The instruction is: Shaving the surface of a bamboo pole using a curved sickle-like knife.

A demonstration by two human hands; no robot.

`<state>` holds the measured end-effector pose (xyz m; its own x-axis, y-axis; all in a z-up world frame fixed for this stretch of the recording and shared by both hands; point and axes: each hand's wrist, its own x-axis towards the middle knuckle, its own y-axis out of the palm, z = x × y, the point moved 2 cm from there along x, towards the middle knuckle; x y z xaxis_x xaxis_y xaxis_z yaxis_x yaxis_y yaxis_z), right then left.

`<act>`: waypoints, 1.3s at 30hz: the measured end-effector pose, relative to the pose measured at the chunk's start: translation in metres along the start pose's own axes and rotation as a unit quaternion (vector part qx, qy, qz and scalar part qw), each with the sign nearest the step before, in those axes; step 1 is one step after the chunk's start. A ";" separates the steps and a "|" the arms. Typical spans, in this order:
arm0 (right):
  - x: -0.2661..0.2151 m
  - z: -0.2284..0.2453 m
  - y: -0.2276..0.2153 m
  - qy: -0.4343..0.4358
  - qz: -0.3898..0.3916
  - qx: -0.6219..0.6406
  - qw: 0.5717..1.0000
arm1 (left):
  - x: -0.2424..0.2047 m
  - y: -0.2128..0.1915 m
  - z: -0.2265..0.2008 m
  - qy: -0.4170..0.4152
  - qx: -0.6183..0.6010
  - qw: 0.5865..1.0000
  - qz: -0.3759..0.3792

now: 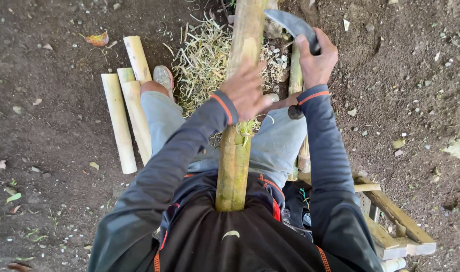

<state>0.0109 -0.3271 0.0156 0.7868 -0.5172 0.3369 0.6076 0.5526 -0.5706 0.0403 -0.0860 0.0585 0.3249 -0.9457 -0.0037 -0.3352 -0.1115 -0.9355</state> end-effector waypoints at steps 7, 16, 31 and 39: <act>-0.016 0.015 0.010 0.005 0.044 -0.003 0.999 | 0.006 0.037 0.011 0.010 -0.280 0.955 -0.097; -0.022 0.022 0.042 0.009 0.048 0.032 0.998 | 0.042 0.039 0.137 -0.104 -0.152 0.907 -0.379; -0.056 0.026 0.027 0.009 -0.002 0.012 1.000 | 0.011 0.042 0.099 -0.119 -0.239 0.875 -0.405; -0.016 0.041 0.021 -0.045 0.128 -0.035 0.990 | 0.029 0.039 0.120 -0.185 -0.296 0.873 -0.339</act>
<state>0.0156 -0.2809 0.0291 0.9223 -0.3044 0.2379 0.3806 0.6095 -0.6955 0.1427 -0.0815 -0.0209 0.8537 -0.4490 0.2638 -0.3173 -0.8501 -0.4202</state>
